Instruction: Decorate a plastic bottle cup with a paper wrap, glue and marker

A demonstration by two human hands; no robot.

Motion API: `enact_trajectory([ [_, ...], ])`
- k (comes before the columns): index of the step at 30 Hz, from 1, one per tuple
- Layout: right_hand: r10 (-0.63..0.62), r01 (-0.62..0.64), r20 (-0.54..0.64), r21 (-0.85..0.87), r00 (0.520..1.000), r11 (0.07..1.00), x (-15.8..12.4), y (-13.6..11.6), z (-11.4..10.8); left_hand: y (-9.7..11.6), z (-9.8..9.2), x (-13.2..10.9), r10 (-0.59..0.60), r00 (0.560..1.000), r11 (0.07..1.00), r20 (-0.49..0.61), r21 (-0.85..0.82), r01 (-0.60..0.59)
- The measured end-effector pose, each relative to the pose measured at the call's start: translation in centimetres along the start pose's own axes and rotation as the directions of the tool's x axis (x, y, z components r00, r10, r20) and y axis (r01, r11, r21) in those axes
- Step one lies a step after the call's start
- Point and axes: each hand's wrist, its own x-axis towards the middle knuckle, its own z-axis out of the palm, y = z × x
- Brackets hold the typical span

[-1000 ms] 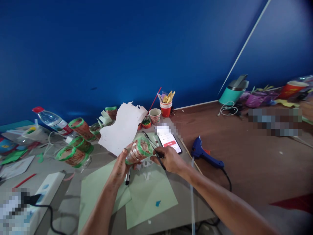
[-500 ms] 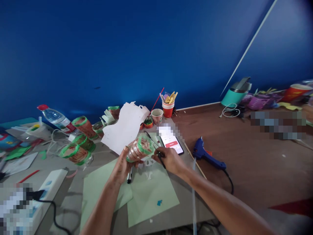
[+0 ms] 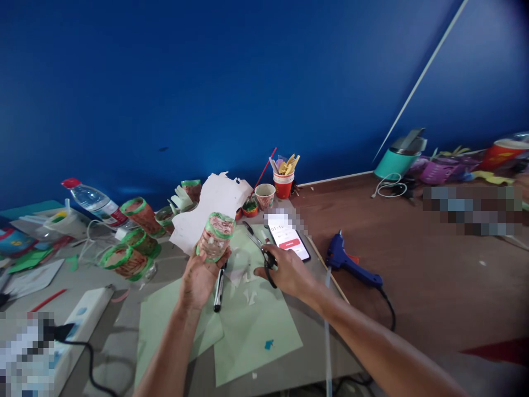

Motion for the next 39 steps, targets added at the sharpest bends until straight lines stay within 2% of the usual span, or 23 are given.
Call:
enact_trajectory([
  [4, -0.012, 0.011, -0.008, -0.133, 1.0, 0.991, -0.1, -0.1, 0.4, 0.1, 0.3, -0.1, 0.052, 0.998, 0.998, 0.042, 0.039, -0.054],
  [12, -0.107, 0.122, 0.07, -0.264, 0.992, 0.957, -0.4, 0.5, 1.3, 0.2, 1.2, 0.0, 0.159, 0.987, 0.981, 0.029, 0.111, -0.161],
  [18, -0.148, 0.176, 0.101, -0.384, 0.984, 0.906, -1.1, -0.4, 0.7, -1.0, 0.1, 0.7, 0.243, 0.967, 0.956, -0.073, 0.186, -0.226],
  [26, -0.166, 0.232, 0.177, -0.473, 0.97, 0.85, -1.3, -1.2, 0.7, -1.7, 0.0, 1.1, 0.33, 0.939, 0.927, -0.097, 0.222, -0.302],
  [33, -0.187, 0.242, 0.162, -0.462, 0.969, 0.853, -1.7, -1.4, 1.2, -1.6, -0.1, 1.2, 0.334, 0.936, 0.922, -0.108, 0.242, -0.302],
  [39, -0.194, 0.243, 0.153, -0.451, 0.969, 0.859, -1.8, -1.2, 1.5, -1.7, -0.9, 1.2, 0.287, 0.955, 0.925, -0.078, 0.28, -0.255],
])
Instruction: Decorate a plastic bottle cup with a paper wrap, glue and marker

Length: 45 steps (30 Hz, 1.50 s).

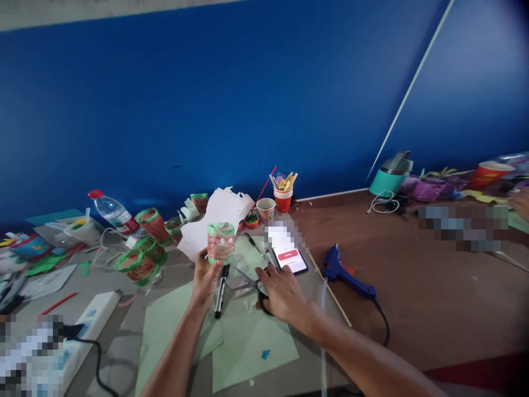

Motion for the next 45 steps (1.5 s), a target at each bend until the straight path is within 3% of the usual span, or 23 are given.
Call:
enact_trajectory([
  [7, 0.015, -0.013, 0.097, -0.021, 0.995, 1.0, 0.0, -0.4, -0.7, -0.5, -0.3, 0.3, -0.029, 1.0, 0.998, 0.009, -0.051, 0.029],
  [14, 0.163, -0.164, 0.086, 0.005, 0.983, 0.986, 0.1, -0.4, -0.7, 0.1, 0.3, -0.2, -0.086, 0.994, 0.984, 0.061, -0.15, 0.094],
  [19, 0.211, -0.217, 0.086, 0.074, 0.974, 0.973, 0.2, -0.3, -0.4, -0.1, 0.5, -0.9, -0.142, 0.973, 0.956, 0.182, -0.229, 0.182],
  [23, 0.2, -0.209, 0.081, 0.125, 0.976, 0.97, 0.3, -0.6, -0.1, -0.2, 0.9, -1.6, -0.214, 0.928, 0.925, 0.304, -0.242, 0.293],
  [27, 0.156, -0.162, 0.05, 0.137, 0.986, 0.977, 0.3, -0.8, -0.2, -0.1, 0.9, -1.8, -0.218, 0.911, 0.917, 0.351, -0.246, 0.314],
  [32, 0.087, -0.1, 0.083, 0.156, 0.993, 0.983, 0.2, -0.8, -0.5, 0.0, 0.8, -1.6, -0.219, 0.92, 0.904, 0.325, -0.286, 0.317],
  [37, 0.054, -0.078, 0.093, 0.275, 0.994, 0.958, 0.2, -0.3, -0.5, 0.2, 1.2, -1.5, -0.141, 0.956, 0.941, 0.256, -0.265, 0.21],
  [45, 0.029, -0.034, 0.019, 0.399, 0.999, 0.916, 0.1, -0.3, 0.3, 0.4, 1.3, -1.2, -0.128, 0.966, 0.975, 0.224, -0.149, 0.164],
])
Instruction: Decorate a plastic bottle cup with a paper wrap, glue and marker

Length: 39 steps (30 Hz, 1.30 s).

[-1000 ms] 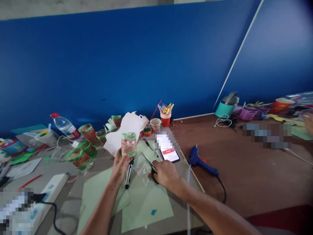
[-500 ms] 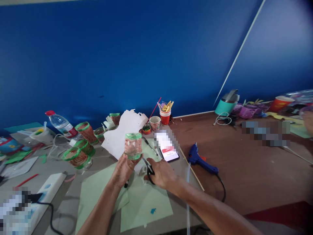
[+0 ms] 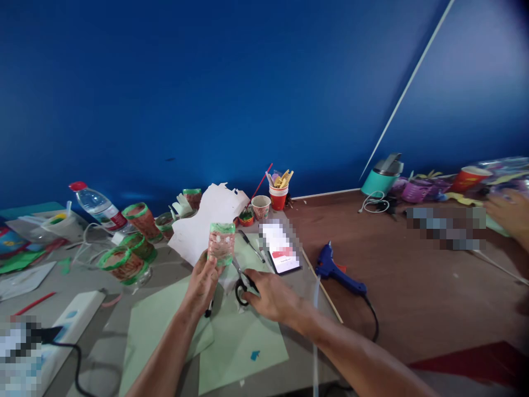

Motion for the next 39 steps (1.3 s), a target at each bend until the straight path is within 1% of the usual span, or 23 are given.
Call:
enact_trajectory([
  [3, -0.002, 0.001, -0.037, -0.046, 0.999, 0.999, 0.1, 0.1, 0.1, -0.4, -0.6, 0.2, -0.015, 1.0, 0.999, -0.004, 0.036, 0.015],
  [5, 0.0, -0.004, -0.049, -0.094, 0.999, 0.996, 0.2, 0.1, -0.1, -0.7, -1.0, 0.2, -0.049, 0.999, 0.997, -0.02, 0.053, 0.05],
  [7, 0.02, -0.028, -0.048, -0.16, 0.999, 0.987, 0.1, 0.0, -0.4, -0.9, -1.2, 0.3, -0.056, 0.997, 0.997, -0.044, 0.058, 0.058],
  [10, 0.074, -0.079, -0.031, -0.253, 0.997, 0.964, 0.0, -0.3, -0.8, -0.9, -1.2, 0.4, -0.042, 0.997, 0.998, -0.067, 0.044, 0.045],
  [13, 0.096, -0.102, -0.036, -0.275, 0.995, 0.956, 0.0, -0.6, -0.8, -0.7, -1.0, 0.4, -0.037, 0.996, 0.999, -0.086, 0.016, 0.039],
  [15, 0.072, -0.089, -0.073, -0.259, 0.995, 0.962, 0.1, -0.5, -0.6, -0.6, -0.9, 0.4, -0.03, 0.996, 1.0, -0.089, -0.002, 0.03],
  [17, 0.031, -0.065, -0.146, -0.236, 0.989, 0.97, 0.1, -0.3, -0.4, -0.6, -0.9, 0.5, -0.024, 0.997, 1.0, -0.071, -0.017, 0.022],
  [19, -0.027, -0.019, -0.223, -0.201, 0.974, 0.979, 0.2, 0.0, -0.1, -0.7, -0.9, 0.5, -0.02, 0.998, 0.999, -0.052, -0.035, 0.018],
  [20, -0.061, 0.016, -0.245, -0.182, 0.968, 0.983, 0.1, 0.1, 0.0, -0.7, -0.9, 0.6, -0.017, 0.999, 0.999, -0.048, -0.044, 0.015],
  [22, -0.129, 0.097, -0.233, -0.144, 0.964, 0.985, 0.1, 0.3, 0.2, -0.7, -0.9, 0.6, -0.013, 0.999, 0.998, -0.051, -0.055, 0.01],
  [24, -0.163, 0.142, -0.182, -0.121, 0.97, 0.982, 0.2, 0.2, 0.3, -0.7, -0.9, 0.6, -0.013, 0.998, 0.998, -0.063, -0.054, 0.01],
  [26, -0.141, 0.123, -0.147, -0.126, 0.979, 0.984, 0.3, 0.1, 0.3, -0.7, -0.9, 0.5, -0.012, 0.997, 0.999, -0.075, -0.046, 0.009],
  [28, -0.103, 0.082, -0.154, -0.137, 0.983, 0.987, 0.4, 0.2, 0.3, -0.6, -0.9, 0.5, -0.012, 0.997, 0.999, -0.075, -0.035, 0.009],
  [30, -0.098, 0.071, -0.202, -0.137, 0.974, 0.988, 0.7, 0.6, 0.2, -0.5, -0.8, 0.4, -0.009, 0.997, 1.0, -0.072, -0.031, 0.006],
  [32, -0.117, 0.082, -0.27, -0.137, 0.956, 0.987, 0.9, 1.1, 0.0, -0.3, -0.7, 0.4, -0.003, 0.997, 1.0, -0.073, -0.03, 0.001],
  [34, -0.107, 0.064, -0.321, -0.141, 0.941, 0.988, 1.1, 1.7, -0.3, -0.2, -0.6, 0.4, -0.002, 0.997, 0.999, -0.08, -0.032, 0.0],
  [39, -0.002, -0.073, -0.393, -0.176, 0.92, 0.982, 1.2, 2.3, -1.6, 0.1, -0.3, 0.3, 0.013, 0.996, 0.999, -0.087, -0.042, -0.017],
])
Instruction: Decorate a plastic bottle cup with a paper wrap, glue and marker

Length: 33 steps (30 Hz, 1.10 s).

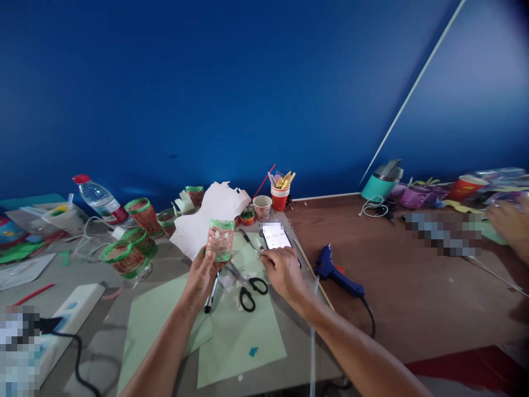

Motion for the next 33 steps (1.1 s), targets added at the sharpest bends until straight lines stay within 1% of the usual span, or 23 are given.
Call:
enact_trajectory([
  [2, 0.013, -0.015, -0.03, -0.075, 0.999, 0.997, 0.1, 0.1, -0.4, 0.1, 0.1, 0.0, 0.003, 1.0, 1.0, 0.014, 0.0, -0.003],
  [3, 0.011, -0.014, -0.026, -0.117, 1.0, 0.993, 0.0, 0.1, -0.5, 0.1, 0.1, -0.1, 0.004, 1.0, 1.0, 0.019, 0.0, -0.004],
  [8, 0.028, 0.013, 0.136, -0.293, 0.99, 0.956, -0.3, -0.3, -0.1, 0.5, 0.1, -0.3, -0.012, 0.999, 1.0, 0.053, 0.023, 0.011],
  [12, 0.047, 0.006, 0.146, -0.341, 0.988, 0.94, -0.5, -0.7, 0.4, 0.6, 0.1, -0.4, -0.022, 0.999, 1.0, 0.046, 0.016, 0.021],
  [16, 0.083, -0.017, 0.173, -0.355, 0.981, 0.935, -0.6, -0.8, 0.4, 0.5, 0.0, -0.4, -0.024, 0.999, 1.0, 0.039, 0.014, 0.024],
  [22, 0.033, 0.019, 0.171, -0.293, 0.985, 0.956, -0.6, -1.0, 0.2, 0.4, 0.1, -0.3, -0.024, 0.999, 0.999, 0.036, 0.024, 0.023],
  [27, 0.063, 0.015, 0.255, -0.294, 0.965, 0.956, -0.6, -0.9, 0.7, 0.1, -0.1, -0.3, -0.033, 0.999, 0.999, 0.031, 0.024, 0.032],
  [33, 0.014, 0.066, 0.328, -0.232, 0.945, 0.971, -0.7, -1.0, 0.7, 0.0, -0.1, -0.3, -0.044, 0.998, 0.998, 0.035, 0.043, 0.043],
])
